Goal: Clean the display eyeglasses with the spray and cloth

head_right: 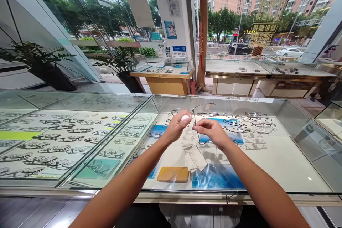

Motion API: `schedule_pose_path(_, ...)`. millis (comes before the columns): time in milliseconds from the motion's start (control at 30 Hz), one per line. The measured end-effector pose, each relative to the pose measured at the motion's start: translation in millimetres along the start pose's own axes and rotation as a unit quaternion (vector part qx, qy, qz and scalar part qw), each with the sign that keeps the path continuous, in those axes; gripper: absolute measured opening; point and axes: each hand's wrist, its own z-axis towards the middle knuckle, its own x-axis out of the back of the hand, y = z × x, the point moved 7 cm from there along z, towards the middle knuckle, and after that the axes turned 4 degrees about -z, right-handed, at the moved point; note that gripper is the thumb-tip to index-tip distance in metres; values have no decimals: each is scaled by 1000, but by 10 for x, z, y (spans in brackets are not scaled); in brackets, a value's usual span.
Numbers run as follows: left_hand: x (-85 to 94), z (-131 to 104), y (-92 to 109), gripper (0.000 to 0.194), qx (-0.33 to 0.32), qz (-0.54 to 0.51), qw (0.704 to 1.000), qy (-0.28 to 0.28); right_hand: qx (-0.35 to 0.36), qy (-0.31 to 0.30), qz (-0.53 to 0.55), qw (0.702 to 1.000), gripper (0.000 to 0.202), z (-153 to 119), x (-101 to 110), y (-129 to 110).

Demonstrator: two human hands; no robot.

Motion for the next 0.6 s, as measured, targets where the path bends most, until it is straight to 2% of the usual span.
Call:
schedule_pose_path(133, -32, -9, -5, 59, -6, 34, 998, -44, 9, 28, 25, 999, 40, 12, 92, -4)
schedule_pose_path(367, -266, -97, 44, 43, -58, 132, 980, -139, 5, 35, 73, 997, 43, 41, 130, -4)
schedule_pose_path(467, -215, -82, 28, 41, -59, 140, 981, -119, 0, 35, 71, 997, 41, 45, 143, 9)
schedule_pose_path(600, 93, 28, -151, 39, 3, 166, 986, -20, -3, 51, 79, 996, 42, 64, 216, 35)
